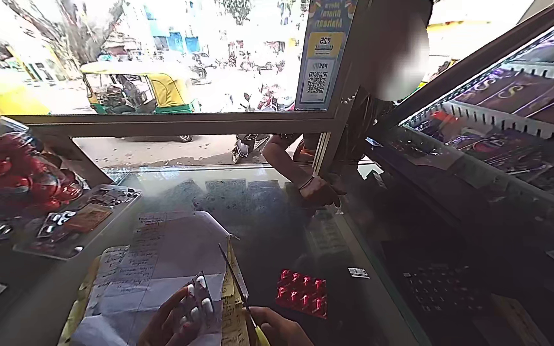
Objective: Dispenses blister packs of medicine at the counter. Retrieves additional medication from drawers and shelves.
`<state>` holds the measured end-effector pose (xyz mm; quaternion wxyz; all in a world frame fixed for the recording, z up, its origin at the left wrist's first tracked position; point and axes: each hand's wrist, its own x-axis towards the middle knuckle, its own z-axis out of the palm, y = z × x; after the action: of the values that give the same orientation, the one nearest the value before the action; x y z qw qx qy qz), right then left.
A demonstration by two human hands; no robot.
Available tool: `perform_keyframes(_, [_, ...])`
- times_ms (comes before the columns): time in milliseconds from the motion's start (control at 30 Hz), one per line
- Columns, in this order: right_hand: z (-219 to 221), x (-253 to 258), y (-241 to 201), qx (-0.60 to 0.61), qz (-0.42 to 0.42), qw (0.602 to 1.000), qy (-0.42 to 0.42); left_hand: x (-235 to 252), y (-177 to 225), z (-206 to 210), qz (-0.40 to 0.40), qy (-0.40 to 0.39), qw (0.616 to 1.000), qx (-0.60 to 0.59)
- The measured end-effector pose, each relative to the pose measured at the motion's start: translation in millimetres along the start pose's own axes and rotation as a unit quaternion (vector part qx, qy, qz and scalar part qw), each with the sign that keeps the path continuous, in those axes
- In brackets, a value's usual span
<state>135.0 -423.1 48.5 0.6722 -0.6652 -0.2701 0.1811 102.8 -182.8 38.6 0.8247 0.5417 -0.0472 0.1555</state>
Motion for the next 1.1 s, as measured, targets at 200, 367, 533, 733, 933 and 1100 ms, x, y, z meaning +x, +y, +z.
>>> perform_keyframes(200, [-1,-1,-6,0.079,0.028,0.996,0.008,-2,-4,6,0.039,0.012,0.999,0.009])
perform_keyframes(367, [-2,1,-2,0.134,0.014,0.991,0.027,-2,-2,4,0.040,-0.023,0.999,0.008])
perform_keyframes(533, [1,0,-10,0.132,0.029,0.990,0.033,1,1,8,0.015,-0.014,1.000,-0.007])
perform_keyframes(733, [-4,-3,-2,0.109,-0.006,0.994,-0.004,1,7,6,-0.041,0.006,0.991,-0.125])
perform_keyframes(933, [-9,0,6,0.157,-0.025,0.986,-0.039,2,15,16,-0.085,-0.016,0.878,-0.470])
perform_keyframes(1100, [-10,0,8,0.140,-0.032,0.986,-0.083,4,16,30,-0.113,0.048,0.843,-0.524])
